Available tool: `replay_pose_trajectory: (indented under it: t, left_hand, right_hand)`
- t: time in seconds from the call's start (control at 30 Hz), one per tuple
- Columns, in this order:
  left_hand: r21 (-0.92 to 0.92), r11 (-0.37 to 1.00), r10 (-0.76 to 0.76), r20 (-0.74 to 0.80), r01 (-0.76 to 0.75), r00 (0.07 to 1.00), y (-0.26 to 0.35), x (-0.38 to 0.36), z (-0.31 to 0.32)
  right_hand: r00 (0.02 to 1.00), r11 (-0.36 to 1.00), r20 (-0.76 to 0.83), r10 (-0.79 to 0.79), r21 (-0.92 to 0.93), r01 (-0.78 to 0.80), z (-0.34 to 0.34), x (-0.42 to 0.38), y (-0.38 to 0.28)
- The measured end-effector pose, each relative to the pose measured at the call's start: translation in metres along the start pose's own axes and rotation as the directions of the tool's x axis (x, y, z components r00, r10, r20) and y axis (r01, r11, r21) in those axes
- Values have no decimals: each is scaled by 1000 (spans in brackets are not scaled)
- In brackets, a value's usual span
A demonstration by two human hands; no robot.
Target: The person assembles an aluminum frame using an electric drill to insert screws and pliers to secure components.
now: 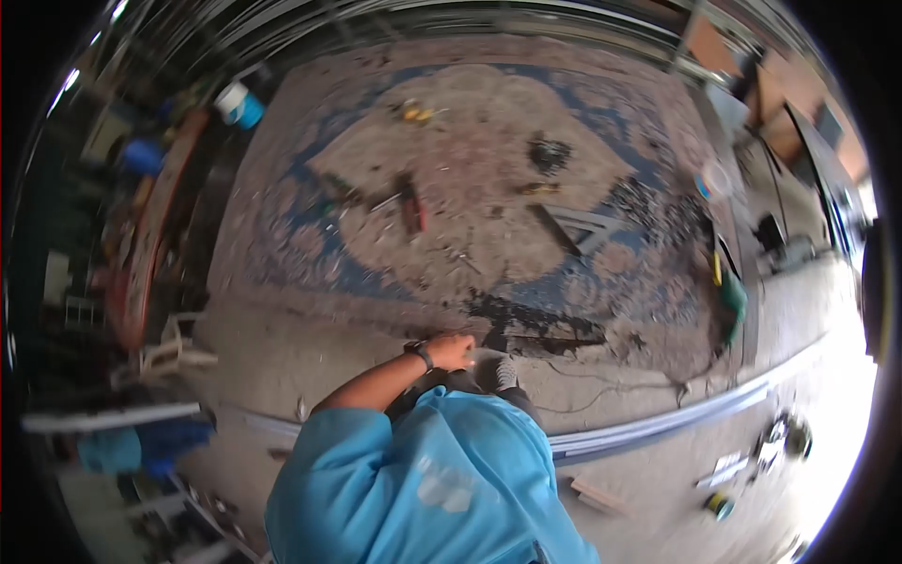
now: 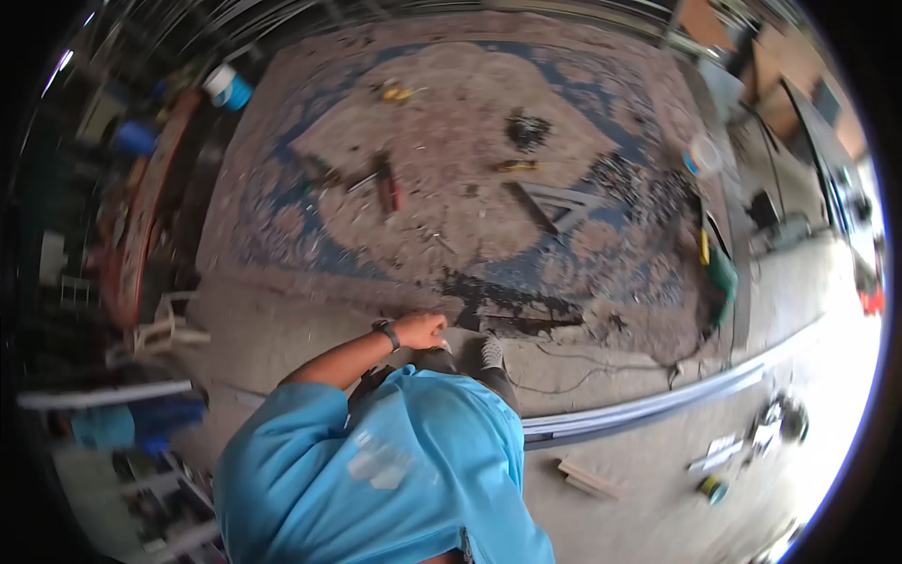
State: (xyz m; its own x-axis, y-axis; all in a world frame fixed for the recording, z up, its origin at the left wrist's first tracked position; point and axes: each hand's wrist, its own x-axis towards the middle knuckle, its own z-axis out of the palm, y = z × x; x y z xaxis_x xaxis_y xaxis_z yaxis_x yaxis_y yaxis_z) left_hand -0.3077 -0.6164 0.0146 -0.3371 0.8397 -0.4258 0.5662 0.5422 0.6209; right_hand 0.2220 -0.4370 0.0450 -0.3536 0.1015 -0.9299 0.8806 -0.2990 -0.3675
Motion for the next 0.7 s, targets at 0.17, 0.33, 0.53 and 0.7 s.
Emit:
replay_pose_trajectory:
  t: [0.17, 0.33, 0.53, 0.7]
  left_hand:
    - [-79, 989, -125, 0, 124, 992, 7, -38, -3]
    - [-150, 978, -162, -107, 145, 981, -25, -103, 0]
    - [-349, 933, -187, -254, 91, 949, -70, -178, -6]
    - [-487, 872, -168, -401, -54, 901, -103, -257, -27]
  right_hand:
    - [999, 994, -22, 42, -101, -44, -47, 0, -31]
    - [999, 970, -21, 32, -240, -36, -80, -21, -66]
    - [992, 897, 130, -10, -438, 67, -73, -25, -143]
    - [848, 801, 524, -82, -471, 369, -12, 28, -243]
